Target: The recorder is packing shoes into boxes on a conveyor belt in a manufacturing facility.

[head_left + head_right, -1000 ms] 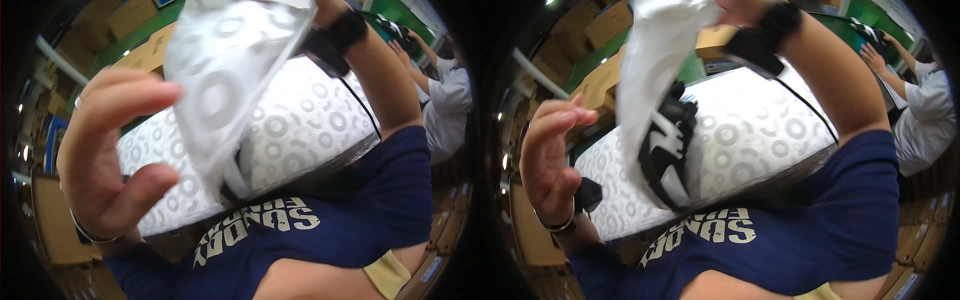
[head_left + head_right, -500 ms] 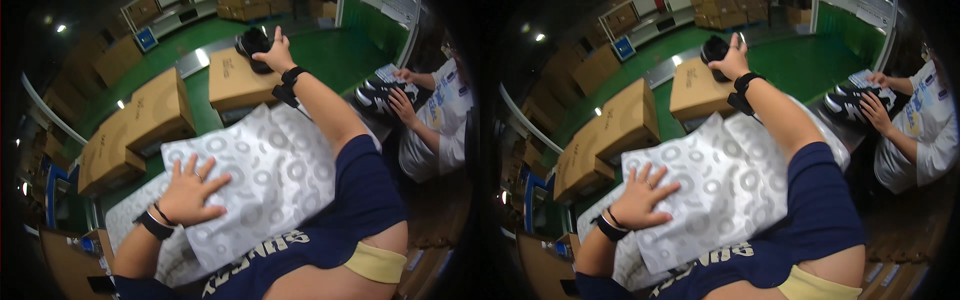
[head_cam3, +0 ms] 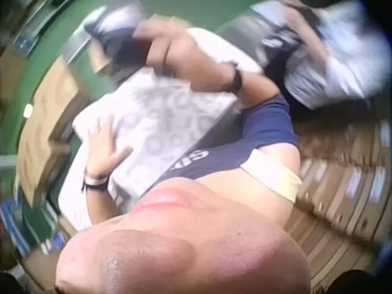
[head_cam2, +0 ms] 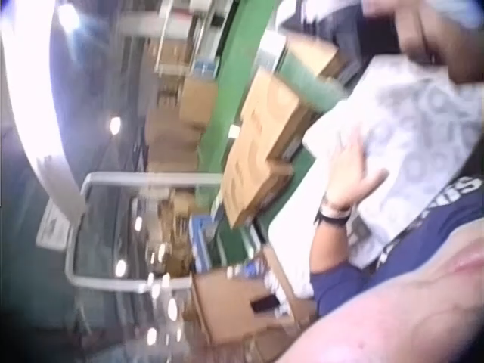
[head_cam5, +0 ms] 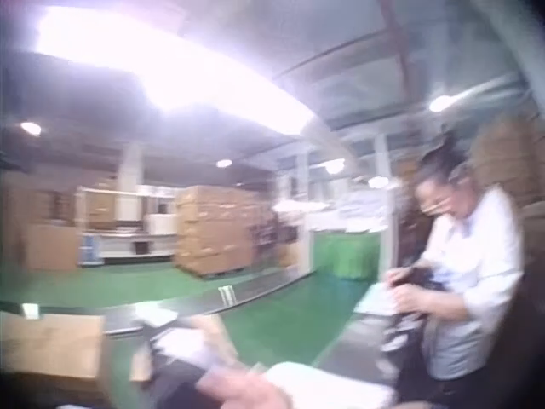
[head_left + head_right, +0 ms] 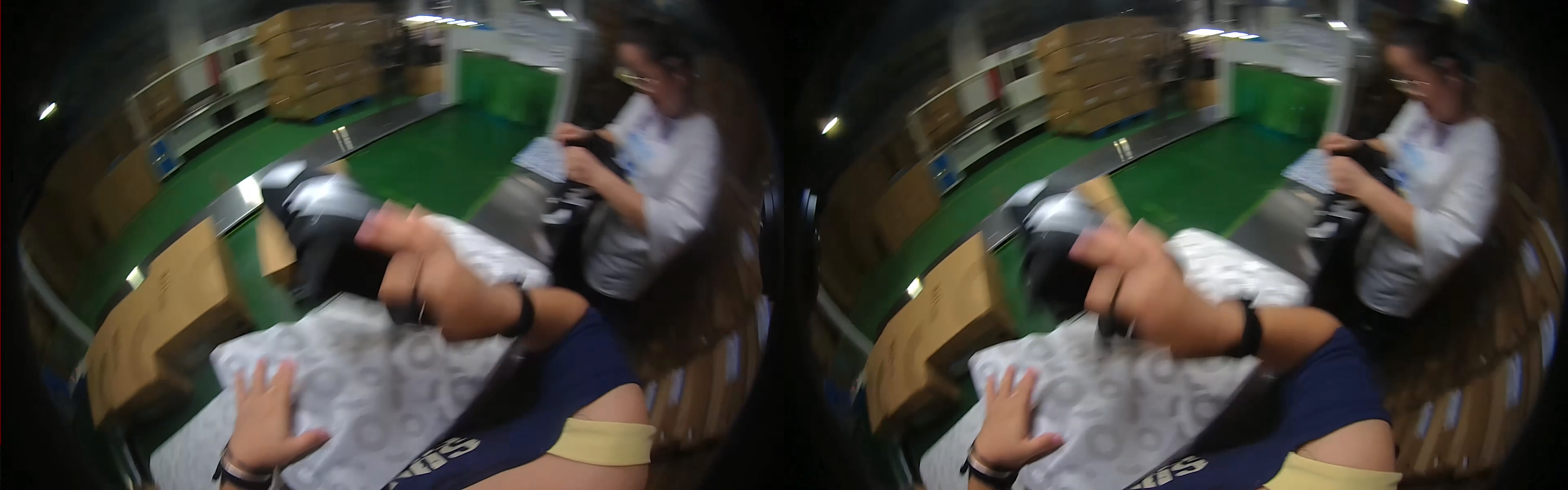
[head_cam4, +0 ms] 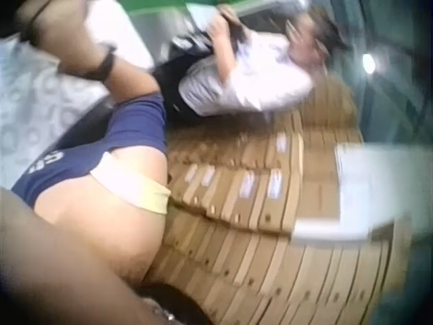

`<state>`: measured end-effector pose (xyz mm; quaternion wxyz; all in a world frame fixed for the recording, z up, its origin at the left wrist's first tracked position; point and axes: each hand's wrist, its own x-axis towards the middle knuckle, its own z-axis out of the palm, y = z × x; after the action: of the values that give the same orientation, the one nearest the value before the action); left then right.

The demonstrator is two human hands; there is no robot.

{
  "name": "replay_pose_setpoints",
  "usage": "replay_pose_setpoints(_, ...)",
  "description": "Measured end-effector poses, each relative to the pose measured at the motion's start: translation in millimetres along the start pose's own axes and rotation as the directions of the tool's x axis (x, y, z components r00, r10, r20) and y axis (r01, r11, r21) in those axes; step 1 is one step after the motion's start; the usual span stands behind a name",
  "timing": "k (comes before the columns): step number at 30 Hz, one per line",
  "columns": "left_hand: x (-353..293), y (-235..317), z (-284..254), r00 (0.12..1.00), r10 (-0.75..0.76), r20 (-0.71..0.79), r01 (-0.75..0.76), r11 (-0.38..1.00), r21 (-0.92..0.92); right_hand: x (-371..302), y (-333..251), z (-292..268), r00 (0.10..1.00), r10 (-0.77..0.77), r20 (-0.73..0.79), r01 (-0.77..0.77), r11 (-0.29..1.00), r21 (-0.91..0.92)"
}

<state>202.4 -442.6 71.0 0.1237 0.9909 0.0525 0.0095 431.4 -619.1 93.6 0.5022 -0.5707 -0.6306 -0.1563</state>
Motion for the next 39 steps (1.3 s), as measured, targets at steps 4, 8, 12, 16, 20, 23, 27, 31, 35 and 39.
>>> replay_pose_setpoints(4,-16,-9,-5,0.984,-0.141,0.105,0.149,0.986,-0.069,-82,-70,37,0.792,-0.280,0.542,0.352,0.936,-0.031)
replay_pose_setpoints(8,-6,-31,10,0.999,-0.052,0.002,0.052,0.996,-0.077,-88,-67,19,0.806,-0.093,0.584,0.042,0.994,0.100)
replay_pose_setpoints(12,-22,-36,16,0.997,-0.036,-0.075,0.028,0.994,-0.109,-120,19,-17,0.849,0.509,0.145,-0.455,0.842,-0.291)
replay_pose_setpoints(16,-23,-29,21,0.978,-0.012,-0.207,-0.019,0.989,-0.146,-186,82,-39,0.786,0.600,-0.150,-0.472,0.426,-0.772)
replay_pose_setpoints(20,-16,-33,23,0.972,0.012,-0.235,-0.052,0.985,-0.163,-189,96,-39,0.787,0.544,-0.291,-0.524,0.337,-0.782)
replay_pose_setpoints(23,-10,-40,29,0.968,0.031,-0.248,-0.069,0.987,-0.145,-166,76,-33,0.667,0.655,-0.355,-0.636,0.253,-0.729)
replay_pose_setpoints(27,-10,-39,29,0.960,0.033,-0.279,-0.075,0.987,-0.144,-134,57,-34,0.812,0.534,-0.237,-0.497,0.418,-0.760)
replay_pose_setpoints(31,-14,-43,31,0.947,-0.006,-0.320,-0.050,0.985,-0.164,-35,-50,-3,0.956,-0.244,0.164,0.287,0.648,-0.706)
replay_pose_setpoints(35,-18,-27,20,0.931,-0.273,-0.244,-0.016,0.636,-0.772,-24,-119,14,0.727,-0.568,0.386,0.564,0.814,0.135)
replay_pose_setpoints(39,-22,-32,8,0.888,-0.220,-0.404,-0.354,0.235,-0.905,11,-49,16,0.987,-0.115,-0.109,0.152,0.883,0.445)
